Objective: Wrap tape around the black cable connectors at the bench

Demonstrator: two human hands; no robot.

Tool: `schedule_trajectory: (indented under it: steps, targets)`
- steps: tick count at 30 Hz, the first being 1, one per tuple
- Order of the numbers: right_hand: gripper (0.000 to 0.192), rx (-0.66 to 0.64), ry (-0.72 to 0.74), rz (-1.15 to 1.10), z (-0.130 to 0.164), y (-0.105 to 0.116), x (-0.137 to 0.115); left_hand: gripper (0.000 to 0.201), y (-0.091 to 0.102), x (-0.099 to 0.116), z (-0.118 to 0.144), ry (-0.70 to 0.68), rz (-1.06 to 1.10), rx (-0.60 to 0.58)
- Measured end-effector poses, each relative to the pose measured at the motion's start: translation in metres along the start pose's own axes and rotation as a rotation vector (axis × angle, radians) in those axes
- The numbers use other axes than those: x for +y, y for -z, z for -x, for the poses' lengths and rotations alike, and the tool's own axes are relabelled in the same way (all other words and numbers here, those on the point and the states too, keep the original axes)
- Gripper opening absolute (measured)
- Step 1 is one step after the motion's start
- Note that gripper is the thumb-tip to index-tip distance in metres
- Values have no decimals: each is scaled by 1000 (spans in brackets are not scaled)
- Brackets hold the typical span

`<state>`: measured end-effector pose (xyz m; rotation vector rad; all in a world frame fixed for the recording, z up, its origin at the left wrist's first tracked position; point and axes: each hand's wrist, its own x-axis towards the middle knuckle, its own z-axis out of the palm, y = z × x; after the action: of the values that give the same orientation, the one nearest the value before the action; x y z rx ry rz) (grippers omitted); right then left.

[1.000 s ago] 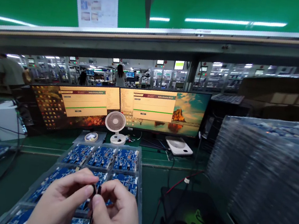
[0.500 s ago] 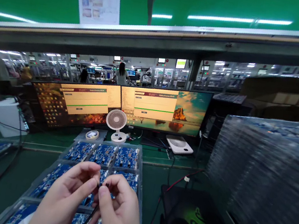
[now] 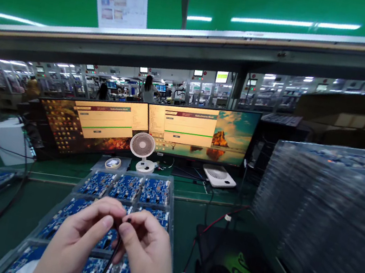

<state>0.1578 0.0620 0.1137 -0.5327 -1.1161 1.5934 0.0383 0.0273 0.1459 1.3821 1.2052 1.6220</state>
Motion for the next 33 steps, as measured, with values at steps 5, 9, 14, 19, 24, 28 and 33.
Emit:
schedule_trajectory:
  steps: [5,9,14,19,24,28,33]
  targets:
    - [31,-43,-39,-54,-3,2,4,11,-3,3,1,125,66,113]
    - [35,-59,-69,-90,-2,0,7,13,4,0,-2,123,52,117]
    - [37,-23,-124,-17,2,-4,2,19,10,-3,-4,146,89,121]
    - [38,-2,-130,57,5,-7,-8,17,12,-5,-1,140,103,133]
    - [32,49,-97,143,7,-10,-15,5,16,-9,-2,60,65,120]
    - [31,82,-99,179,9,-11,-16,4,16,-6,-4,5,55,115]
    - [28,98,-98,169,10,-11,-14,6,15,-2,-5,11,58,99]
